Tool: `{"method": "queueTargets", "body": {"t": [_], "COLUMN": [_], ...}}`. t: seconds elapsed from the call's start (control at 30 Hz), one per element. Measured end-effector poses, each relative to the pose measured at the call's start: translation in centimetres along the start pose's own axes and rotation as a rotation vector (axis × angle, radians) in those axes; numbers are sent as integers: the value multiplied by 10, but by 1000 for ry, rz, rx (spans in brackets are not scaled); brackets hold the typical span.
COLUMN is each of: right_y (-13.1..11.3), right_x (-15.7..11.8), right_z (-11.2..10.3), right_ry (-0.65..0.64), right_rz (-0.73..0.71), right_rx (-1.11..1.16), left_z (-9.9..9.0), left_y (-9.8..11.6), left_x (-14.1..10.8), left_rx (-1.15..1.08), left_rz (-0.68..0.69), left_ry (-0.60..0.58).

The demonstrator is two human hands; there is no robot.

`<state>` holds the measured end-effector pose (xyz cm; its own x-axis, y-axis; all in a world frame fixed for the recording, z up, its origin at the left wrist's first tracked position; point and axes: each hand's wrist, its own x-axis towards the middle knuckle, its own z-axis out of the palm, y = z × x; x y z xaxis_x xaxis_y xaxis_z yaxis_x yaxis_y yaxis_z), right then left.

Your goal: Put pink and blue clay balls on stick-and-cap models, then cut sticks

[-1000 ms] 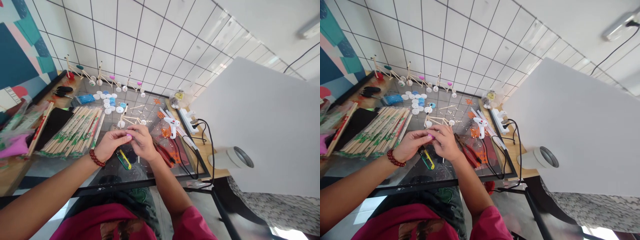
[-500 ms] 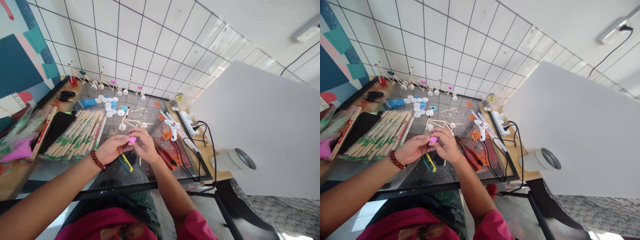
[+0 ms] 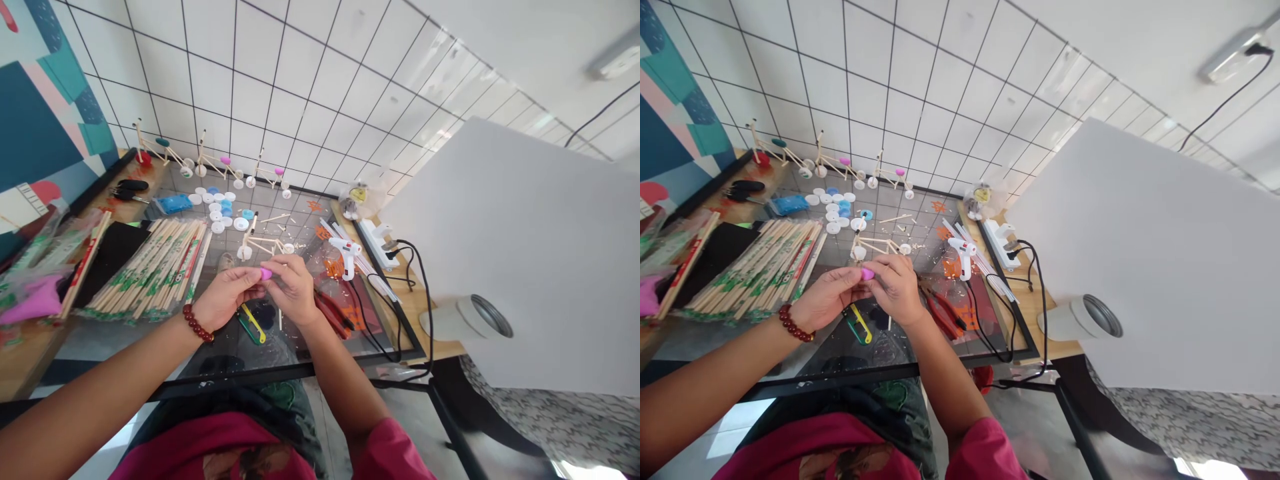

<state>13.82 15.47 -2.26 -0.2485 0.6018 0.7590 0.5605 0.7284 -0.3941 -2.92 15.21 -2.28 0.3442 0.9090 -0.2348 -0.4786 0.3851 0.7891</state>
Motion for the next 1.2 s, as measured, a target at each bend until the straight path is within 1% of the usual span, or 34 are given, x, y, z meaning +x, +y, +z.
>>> {"method": "queueTargets", "body": {"t": [0.07,0.2,0.33,0.47,0.57,0.67,0.73,0.87,0.93,1.07,1.13,1.2], "right_y": [1,4,4,1,1,4,5,4,3,2,2,1], "right_x": [-1,-3,-4,-4,-3,-2,-2,-3,-2,-2,-2,-2], "right_z": [0,2,5,8,8,6,6,6,6,5,5,6], "right_ry": [5,-45,-73,-43,-32,-71,-102,-129,-126,-140,-162,-163], "right_rz": [-24,-10,-29,-68,-62,-11,-5,-18,-25,-12,-1,-22], "right_rx": [-42,-71,-80,-99,-62,-41,-41,-56,-48,-2,-5,-13], "left_z": [1,3,-1,-8,-7,-2,-1,-3,-3,1,1,-1], "left_y": [1,-1,-5,-7,-6,-4,-4,-2,1,3,3,3], "left_x": [-2,-4,-3,0,0,-2,-2,-2,-2,-4,-4,-3], "left_rx": [97,298,457,521,517,420,395,484,461,339,339,371], "left_rz": [65,231,385,459,441,340,300,336,316,216,222,262], "left_ry": [21,54,56,67,58,54,67,90,81,39,37,56]}}
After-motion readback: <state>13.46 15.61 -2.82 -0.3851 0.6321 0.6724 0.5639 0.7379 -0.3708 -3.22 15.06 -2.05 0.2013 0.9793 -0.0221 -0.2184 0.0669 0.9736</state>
